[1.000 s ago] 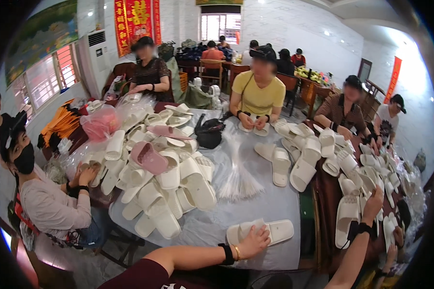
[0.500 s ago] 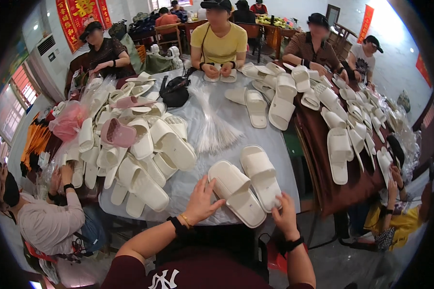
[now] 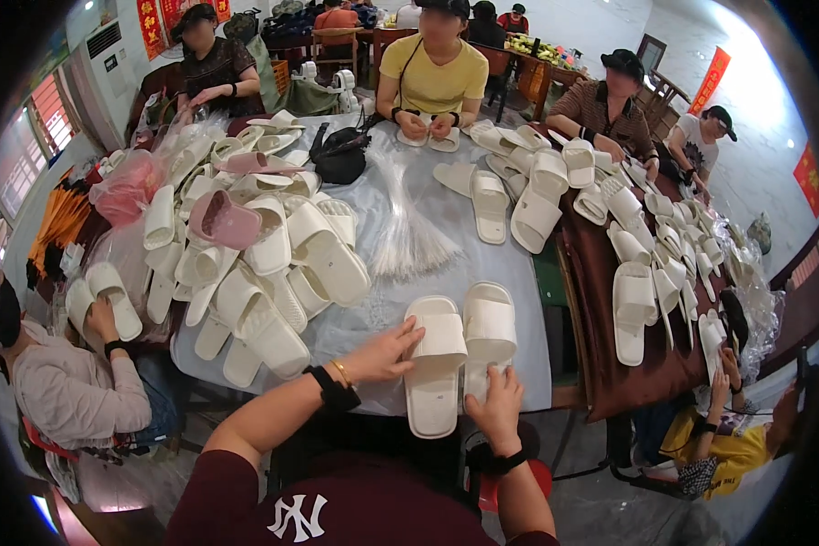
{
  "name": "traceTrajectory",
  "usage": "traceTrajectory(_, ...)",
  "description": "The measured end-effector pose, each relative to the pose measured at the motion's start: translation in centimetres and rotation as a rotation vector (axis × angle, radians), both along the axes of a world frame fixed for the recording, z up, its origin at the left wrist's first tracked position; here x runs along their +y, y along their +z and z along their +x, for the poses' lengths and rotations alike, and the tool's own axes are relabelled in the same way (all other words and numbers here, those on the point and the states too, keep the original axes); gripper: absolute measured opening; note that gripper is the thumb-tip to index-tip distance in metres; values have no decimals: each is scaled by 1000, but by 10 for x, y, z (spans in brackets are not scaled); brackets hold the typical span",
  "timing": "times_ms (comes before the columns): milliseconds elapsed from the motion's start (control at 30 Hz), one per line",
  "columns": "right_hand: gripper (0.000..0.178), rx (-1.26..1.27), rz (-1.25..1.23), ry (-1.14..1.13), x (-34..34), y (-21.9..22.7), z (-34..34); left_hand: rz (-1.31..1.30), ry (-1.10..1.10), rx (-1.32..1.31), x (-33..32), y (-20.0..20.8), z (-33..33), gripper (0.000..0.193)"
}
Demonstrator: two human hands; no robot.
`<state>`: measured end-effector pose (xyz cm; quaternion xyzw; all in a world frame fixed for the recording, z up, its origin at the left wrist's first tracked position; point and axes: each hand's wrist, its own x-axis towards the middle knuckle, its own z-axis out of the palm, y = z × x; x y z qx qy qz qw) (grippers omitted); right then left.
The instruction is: The recorder is assembling white and pink slippers by attaching the straps to the soles at a large workshop table.
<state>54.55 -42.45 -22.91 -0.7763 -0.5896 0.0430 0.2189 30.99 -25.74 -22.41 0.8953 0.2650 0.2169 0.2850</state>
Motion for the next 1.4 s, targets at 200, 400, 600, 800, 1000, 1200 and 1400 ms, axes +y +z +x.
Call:
traceTrajectory(200, 72, 29, -60, 1, -3, 2, 0, 336, 183, 107, 48, 46, 3, 18)
traceTrajectory(400, 71, 43, -57, -10, -9, -1, -6, 812, 151, 567, 89, 10, 20, 16)
traceTrajectory(600, 71, 29, -39, -12, -5, -2, -8, 789, 132, 656, 103, 7, 17, 17)
traceTrajectory(800, 71, 20, -21, -9, 0, -1, -11, 903, 72, 510, 109, 12, 8, 15)
traceTrajectory(1000, 69, 17, -6, -20, -2, -3, -18, 727, 147, 521, 116, 12, 10, 13)
traceTrajectory(1200, 69, 37, -38, -36, -4, 5, -24, 475, 282, 229, 119, 26, -3, 13)
traceTrajectory(1400, 68, 44, -59, -48, -2, 5, -23, 429, 338, 19, 114, 61, 5, 16)
